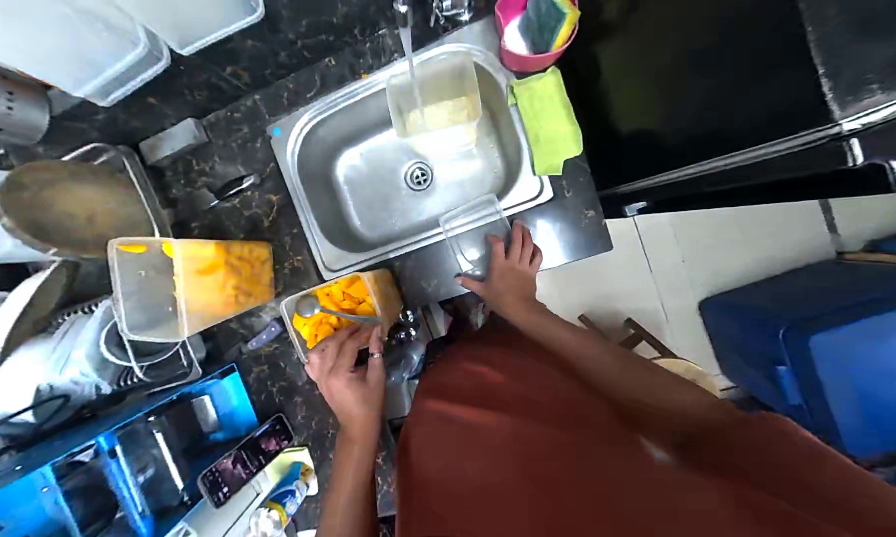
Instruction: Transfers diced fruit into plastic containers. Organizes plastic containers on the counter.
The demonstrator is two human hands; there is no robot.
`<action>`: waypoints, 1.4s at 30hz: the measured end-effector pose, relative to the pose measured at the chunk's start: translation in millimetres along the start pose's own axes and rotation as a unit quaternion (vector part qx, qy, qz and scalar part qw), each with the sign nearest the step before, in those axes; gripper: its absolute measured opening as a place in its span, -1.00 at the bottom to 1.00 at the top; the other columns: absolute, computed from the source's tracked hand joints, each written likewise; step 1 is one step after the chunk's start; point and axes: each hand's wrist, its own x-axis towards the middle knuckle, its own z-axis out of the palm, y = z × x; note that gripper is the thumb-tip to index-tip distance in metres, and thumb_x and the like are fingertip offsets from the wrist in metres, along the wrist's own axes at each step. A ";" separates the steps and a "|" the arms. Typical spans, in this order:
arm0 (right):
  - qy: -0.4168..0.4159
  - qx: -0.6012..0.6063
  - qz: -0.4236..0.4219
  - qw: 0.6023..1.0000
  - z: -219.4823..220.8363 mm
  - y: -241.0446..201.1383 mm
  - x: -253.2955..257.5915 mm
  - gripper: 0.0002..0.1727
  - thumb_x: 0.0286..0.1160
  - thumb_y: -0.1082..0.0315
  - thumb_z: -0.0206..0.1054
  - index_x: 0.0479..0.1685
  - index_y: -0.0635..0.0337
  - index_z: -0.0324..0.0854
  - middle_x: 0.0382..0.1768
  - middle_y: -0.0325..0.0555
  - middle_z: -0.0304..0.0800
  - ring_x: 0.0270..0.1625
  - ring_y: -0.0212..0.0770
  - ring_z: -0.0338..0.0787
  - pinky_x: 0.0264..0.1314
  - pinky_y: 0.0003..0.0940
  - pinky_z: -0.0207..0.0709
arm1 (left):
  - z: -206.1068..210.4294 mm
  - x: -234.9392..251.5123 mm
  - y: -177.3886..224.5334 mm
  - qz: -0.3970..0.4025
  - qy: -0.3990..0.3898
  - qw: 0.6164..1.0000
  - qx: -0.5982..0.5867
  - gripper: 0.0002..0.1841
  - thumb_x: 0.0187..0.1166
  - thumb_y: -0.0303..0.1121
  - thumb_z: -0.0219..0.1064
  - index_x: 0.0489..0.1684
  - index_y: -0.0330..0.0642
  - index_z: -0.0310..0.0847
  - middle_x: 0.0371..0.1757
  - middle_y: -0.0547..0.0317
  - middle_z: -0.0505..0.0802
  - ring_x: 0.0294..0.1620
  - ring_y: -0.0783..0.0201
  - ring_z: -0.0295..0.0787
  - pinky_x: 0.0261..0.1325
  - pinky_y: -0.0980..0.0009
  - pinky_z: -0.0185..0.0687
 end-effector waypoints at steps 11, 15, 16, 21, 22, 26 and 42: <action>-0.179 0.321 -0.098 0.925 -99.3 -27.7 -9.0 -0.10 0.17 -0.11 0.60 0.53 0.16 0.40 0.59 0.15 0.41 0.52 0.05 0.57 0.42 0.06 0.60 | -27.3 -13.7 -2.9 -0.114 0.094 0.972 -0.182 -0.76 0.59 -0.22 0.36 -0.04 -0.14 0.86 0.03 0.10 0.86 0.18 0.20 0.71 0.32 0.19 0.55; -0.524 0.543 -0.127 0.644 -174.0 -76.4 -24.5 -0.12 0.34 -0.32 0.41 0.58 0.00 0.32 0.30 0.01 0.76 0.26 -0.04 0.79 0.27 -0.09 0.71 | -66.9 -4.2 -13.9 -0.130 0.034 0.908 -0.398 -0.50 0.63 -0.16 0.36 0.44 -0.27 0.59 0.27 0.02 0.75 0.25 0.22 0.69 0.24 0.29 0.69; -0.591 0.562 -0.118 0.566 -176.9 -89.5 -26.3 -0.10 0.31 -0.37 0.40 0.60 -0.03 0.37 0.34 0.08 0.75 0.31 0.05 0.78 0.29 -0.03 0.71 | -74.0 -1.7 -17.0 -0.123 0.005 0.891 -0.437 -0.48 0.65 -0.14 0.34 0.51 -0.25 0.56 0.32 0.03 0.77 0.26 0.21 0.72 0.25 0.28 0.72; -0.688 0.539 -0.107 0.473 -157.7 -144.0 -25.5 -0.11 0.43 -0.46 0.18 0.55 0.05 0.50 0.42 0.18 0.70 0.40 0.16 0.74 0.34 0.10 0.71 | -82.4 -17.3 -43.5 -0.166 -0.003 0.720 -0.674 -0.73 0.63 -0.13 0.40 0.00 -0.11 0.86 -0.18 0.18 0.93 -0.21 0.35 0.87 -0.06 0.38 0.83; -0.622 0.521 -0.123 0.572 -161.2 -150.8 -27.3 -0.28 0.58 -0.37 0.12 0.45 -0.02 0.55 0.28 -0.05 0.81 0.29 -0.12 0.82 0.31 -0.14 0.74 | -83.0 -23.6 -50.4 -0.189 0.011 0.690 -0.699 -0.74 0.61 -0.13 0.43 -0.04 -0.09 0.87 -0.19 0.16 0.94 -0.22 0.33 0.88 -0.06 0.36 0.85; -0.250 0.269 -0.404 0.838 -153.9 -181.7 -35.4 -0.14 0.26 -0.27 0.54 0.52 0.05 0.49 0.67 -0.14 0.42 0.71 -0.16 0.41 0.67 0.01 0.45 | -86.2 -42.9 -70.4 -0.296 0.071 0.654 -0.692 -0.77 0.69 -0.29 0.31 -0.07 -0.24 0.82 -0.22 0.08 0.92 -0.27 0.28 0.87 -0.09 0.32 0.85; -0.113 -0.113 -0.510 0.846 -51.6 -209.2 -23.2 0.02 -0.06 -0.49 0.55 0.62 -0.43 0.47 0.67 0.18 0.37 0.70 0.24 0.36 0.69 0.28 0.25 | -13.6 -21.7 -113.8 -0.384 0.077 0.812 -0.433 -0.75 0.70 -0.30 0.29 0.13 -0.13 0.85 0.00 0.12 0.87 -0.10 0.34 0.82 -0.01 0.33 0.78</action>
